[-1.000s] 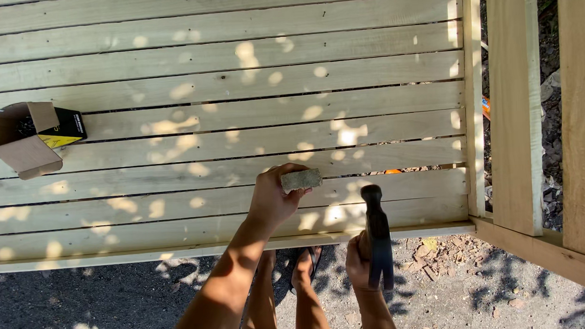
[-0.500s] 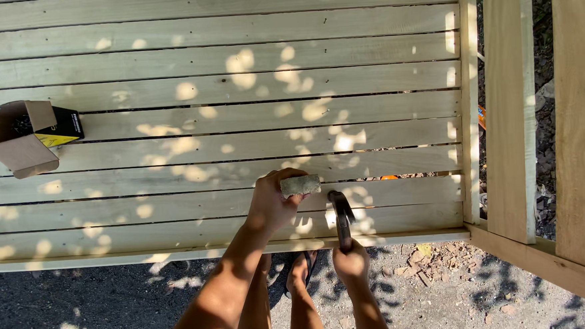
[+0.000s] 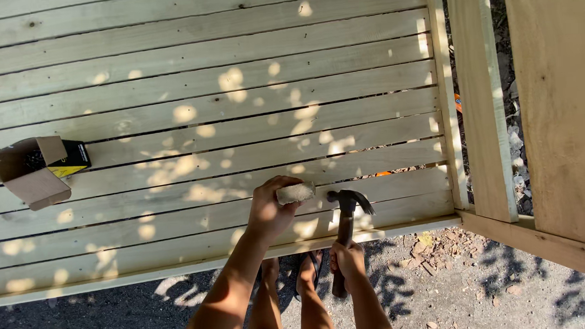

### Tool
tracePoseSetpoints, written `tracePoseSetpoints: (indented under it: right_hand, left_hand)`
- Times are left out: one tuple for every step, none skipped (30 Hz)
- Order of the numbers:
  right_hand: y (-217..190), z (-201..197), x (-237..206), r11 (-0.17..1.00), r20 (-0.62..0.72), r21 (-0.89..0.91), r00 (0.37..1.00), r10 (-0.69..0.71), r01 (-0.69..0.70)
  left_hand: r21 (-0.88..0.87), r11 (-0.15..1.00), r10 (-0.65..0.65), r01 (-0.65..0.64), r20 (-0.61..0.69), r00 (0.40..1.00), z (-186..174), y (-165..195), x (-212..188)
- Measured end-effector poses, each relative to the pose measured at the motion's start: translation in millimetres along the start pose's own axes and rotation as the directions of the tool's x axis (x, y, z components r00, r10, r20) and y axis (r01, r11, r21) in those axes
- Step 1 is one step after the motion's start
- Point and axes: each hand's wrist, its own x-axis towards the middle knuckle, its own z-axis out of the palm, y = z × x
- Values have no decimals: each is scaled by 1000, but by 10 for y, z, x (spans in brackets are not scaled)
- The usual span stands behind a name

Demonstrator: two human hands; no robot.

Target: The person hammers nails into the wooden slats of a bed frame outdoors, holding a concrete block in one hand and a claw hammer in the other. They later pour nails from a cardboard box onto the frame, pick one up, and hammer it near the headboard.

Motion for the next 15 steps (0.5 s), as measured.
tracePoseSetpoints:
  right_hand:
    - [60, -47, 4, 996, -11, 90, 1000, 4, -3]
    - [134, -111, 2, 984, -25, 179, 1000, 13, -8]
    - [201, -184, 14, 963, -39, 268, 999, 18, -7]
    - [267, -266, 32, 957, -102, 288, 995, -10, 39]
    - [321, -355, 67, 948, -167, 307, 985, -36, 87]
    - [370, -449, 110, 937, -234, 322, 970, -57, 133]
    - [398, -549, 173, 932, -285, 321, 956, -74, 168]
    - [404, -665, 252, 926, -335, 318, 938, -91, 203]
    - [404, -787, 328, 920, -384, 311, 917, -106, 237]
    - [389, -912, 414, 929, -436, 269, 892, -118, 254]
    - [345, -1054, 512, 938, -484, 223, 865, -130, 265]
    - [300, -1190, 606, 946, -528, 175, 837, -142, 271]
    - [265, -1334, 675, 937, -542, 176, 824, -164, 302]
    - [237, -1461, 736, 926, -556, 176, 810, -186, 334]
    - [210, -1572, 789, 915, -569, 174, 795, -209, 365]
  left_hand:
    - [39, 994, 97, -97, 6, 995, -13, 74, -20]
    - [-17, 997, 79, -79, 11, 997, -8, 146, -34]
    - [-74, 995, 64, -63, 17, 998, 14, 209, -32]
    - [-130, 990, 54, -50, 26, 998, 56, 261, -10]
    - [-143, 990, 18, -12, 42, 999, 129, 300, 37]
    - [-155, 988, -21, 30, 61, 998, 238, 331, 74]
    - [-163, 984, -64, 76, 79, 995, 357, 351, 106]
    - [-148, 988, -23, 38, 101, 995, 493, 358, 152]
    - [-136, 991, 18, -1, 122, 992, 643, 355, 206]
    - [-124, 992, 56, -38, 141, 988, 791, 342, 257]
    - [-129, 989, 95, -75, 155, 983, 941, 324, 307]
    - [-133, 985, 133, -111, 166, 977, 1092, 299, 360]
    - [-137, 980, 170, -147, 177, 969, 1240, 273, 397]
    - [-165, 982, 123, -88, 215, 969, 1371, 234, 426]
    - [-191, 981, 76, -28, 253, 965, 1508, 193, 452]
